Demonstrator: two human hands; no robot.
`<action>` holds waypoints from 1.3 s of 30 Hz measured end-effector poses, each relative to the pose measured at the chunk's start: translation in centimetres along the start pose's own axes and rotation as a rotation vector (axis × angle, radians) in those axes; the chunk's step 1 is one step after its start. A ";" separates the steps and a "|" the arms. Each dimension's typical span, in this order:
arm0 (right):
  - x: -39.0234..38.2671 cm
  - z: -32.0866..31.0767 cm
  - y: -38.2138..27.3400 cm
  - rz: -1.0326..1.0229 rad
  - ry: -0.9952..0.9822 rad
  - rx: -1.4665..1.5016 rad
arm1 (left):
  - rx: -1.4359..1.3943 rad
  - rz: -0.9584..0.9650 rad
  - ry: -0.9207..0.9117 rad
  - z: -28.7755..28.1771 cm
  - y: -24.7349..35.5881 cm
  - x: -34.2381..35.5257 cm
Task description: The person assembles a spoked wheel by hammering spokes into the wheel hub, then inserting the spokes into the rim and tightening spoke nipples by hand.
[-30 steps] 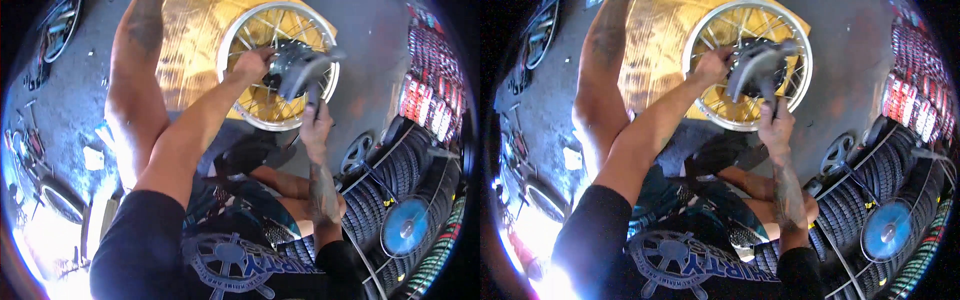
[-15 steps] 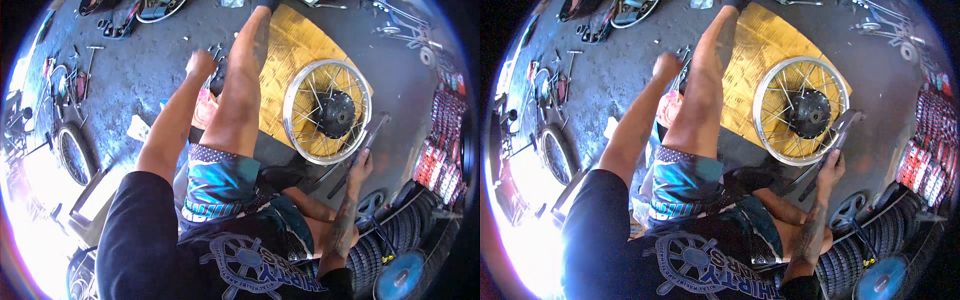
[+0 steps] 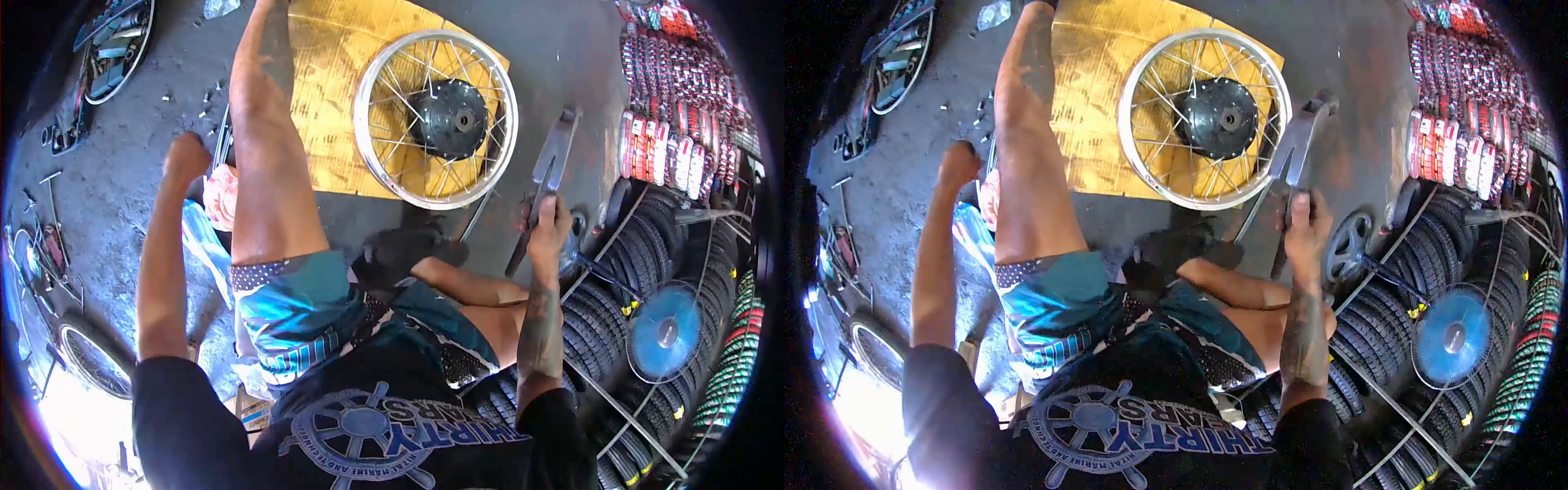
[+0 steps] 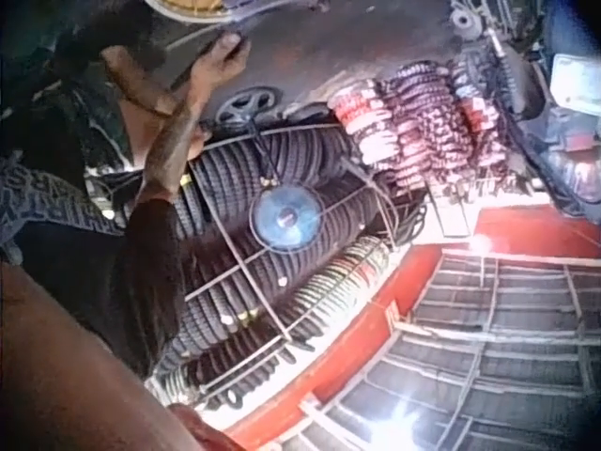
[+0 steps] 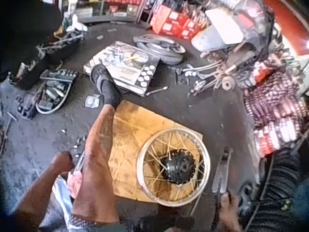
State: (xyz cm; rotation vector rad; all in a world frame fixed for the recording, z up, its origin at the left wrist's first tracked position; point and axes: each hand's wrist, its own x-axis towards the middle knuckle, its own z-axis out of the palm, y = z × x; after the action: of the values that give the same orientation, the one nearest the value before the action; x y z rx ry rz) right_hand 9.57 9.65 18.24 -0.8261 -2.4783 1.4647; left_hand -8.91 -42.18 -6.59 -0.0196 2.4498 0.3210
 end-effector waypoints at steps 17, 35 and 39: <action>12.0 -5.6 -3.2 -0.028 -0.287 -0.179 | -0.472 0.675 0.075 -17.2 28.1 0.7; 12.3 1.3 3.5 0.227 -0.315 -0.007 | -0.766 0.732 0.138 3.9 40.9 10.3; 13.3 1.9 3.1 0.198 -0.318 -0.112 | -0.716 0.742 0.255 3.8 41.0 9.5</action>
State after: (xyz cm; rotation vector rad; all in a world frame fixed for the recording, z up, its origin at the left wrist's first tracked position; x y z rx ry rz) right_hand -1.10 16.30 12.65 -0.9490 -2.8016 1.6485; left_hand -17.91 -0.93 -6.12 0.5756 2.3564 1.5769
